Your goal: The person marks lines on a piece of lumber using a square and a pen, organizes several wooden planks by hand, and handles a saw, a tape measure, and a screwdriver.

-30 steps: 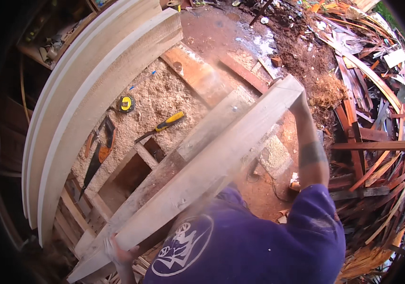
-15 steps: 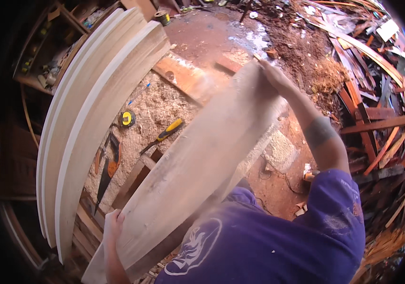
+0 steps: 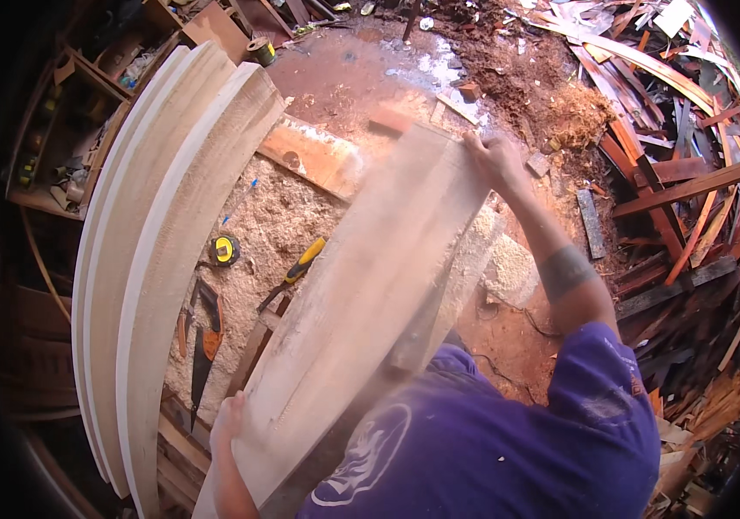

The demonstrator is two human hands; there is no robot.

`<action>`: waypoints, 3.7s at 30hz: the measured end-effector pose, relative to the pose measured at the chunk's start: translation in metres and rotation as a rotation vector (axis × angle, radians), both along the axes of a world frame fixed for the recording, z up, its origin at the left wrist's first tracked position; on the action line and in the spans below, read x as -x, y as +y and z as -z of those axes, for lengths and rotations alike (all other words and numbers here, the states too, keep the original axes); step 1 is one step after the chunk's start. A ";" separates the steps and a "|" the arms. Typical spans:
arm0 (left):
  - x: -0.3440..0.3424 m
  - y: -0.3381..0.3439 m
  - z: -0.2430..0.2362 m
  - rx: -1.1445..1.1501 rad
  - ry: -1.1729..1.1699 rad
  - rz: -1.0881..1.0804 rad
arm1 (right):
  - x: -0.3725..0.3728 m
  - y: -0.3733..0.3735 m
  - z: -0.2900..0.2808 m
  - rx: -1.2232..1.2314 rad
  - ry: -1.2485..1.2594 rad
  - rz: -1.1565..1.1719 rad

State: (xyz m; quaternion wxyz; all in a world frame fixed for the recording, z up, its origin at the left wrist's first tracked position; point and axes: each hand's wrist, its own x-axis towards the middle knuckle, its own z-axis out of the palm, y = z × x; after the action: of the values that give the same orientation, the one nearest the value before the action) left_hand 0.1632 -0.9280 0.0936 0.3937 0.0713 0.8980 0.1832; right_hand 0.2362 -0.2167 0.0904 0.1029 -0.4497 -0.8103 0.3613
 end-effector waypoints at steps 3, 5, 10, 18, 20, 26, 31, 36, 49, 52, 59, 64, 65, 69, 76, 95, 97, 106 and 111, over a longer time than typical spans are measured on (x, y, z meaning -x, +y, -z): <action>-0.001 -0.010 0.005 -0.026 0.020 -0.010 | 0.003 -0.007 -0.009 0.067 0.023 -0.003; -0.005 -0.013 -0.002 -0.045 0.008 0.019 | -0.010 -0.002 0.007 0.024 0.134 0.008; -0.044 -0.006 -0.017 -0.126 0.147 0.051 | -0.039 -0.006 0.013 0.051 0.182 0.161; -0.027 -0.004 -0.001 -0.050 0.062 0.008 | -0.024 -0.011 0.012 -0.259 0.166 0.028; -0.025 0.001 -0.001 -0.050 0.060 -0.012 | -0.027 -0.015 0.011 -0.219 0.138 0.100; -0.033 -0.001 -0.005 -0.059 0.104 -0.014 | -0.038 -0.021 0.017 -0.183 0.181 0.106; -0.030 -0.002 0.000 0.017 0.123 -0.015 | -0.062 -0.029 0.013 -0.432 0.306 0.076; -0.035 -0.001 -0.004 0.000 0.136 0.011 | -0.151 -0.123 -0.054 -0.038 0.667 -0.154; -0.012 -0.027 0.042 -0.210 -0.006 0.056 | -0.299 -0.535 -0.229 0.685 1.264 -1.472; -0.007 -0.033 0.042 -0.131 0.026 0.049 | -0.321 -0.534 -0.218 0.380 1.110 -1.680; -0.009 -0.041 0.066 -0.428 -0.177 -0.010 | -0.369 -0.564 -0.213 0.110 1.401 -0.801; 0.006 -0.032 0.068 -0.421 -0.219 0.005 | -0.379 -0.561 -0.226 0.216 1.285 -1.091; -0.001 -0.031 0.071 -0.515 -0.267 0.040 | -0.378 -0.561 -0.228 0.251 1.268 -1.126; 0.010 -0.034 0.078 -0.411 0.046 0.071 | -0.369 -0.543 -0.242 0.310 1.188 -1.353; -0.041 -0.020 0.041 -0.363 -0.145 0.058 | -0.348 -0.562 -0.197 0.115 1.071 -1.025; -0.025 -0.033 0.032 -0.062 0.134 0.195 | -0.184 -0.503 0.055 1.534 -0.116 -0.510; -0.029 -0.043 0.031 -0.043 0.161 0.223 | -0.184 -0.514 0.072 1.463 -0.029 -0.594; -0.033 0.058 0.021 -0.052 0.041 0.200 | -0.196 -0.409 0.003 1.397 0.152 -0.343; -0.039 0.093 0.006 -0.029 0.029 0.166 | -0.185 -0.385 -0.014 1.377 0.085 -0.285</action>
State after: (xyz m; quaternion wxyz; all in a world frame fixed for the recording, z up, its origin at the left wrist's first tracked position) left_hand 0.2018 -0.8351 0.0879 0.3932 0.1540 0.8919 0.1618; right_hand 0.4215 -0.6014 0.1045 -0.2221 -0.2875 -0.4438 0.8192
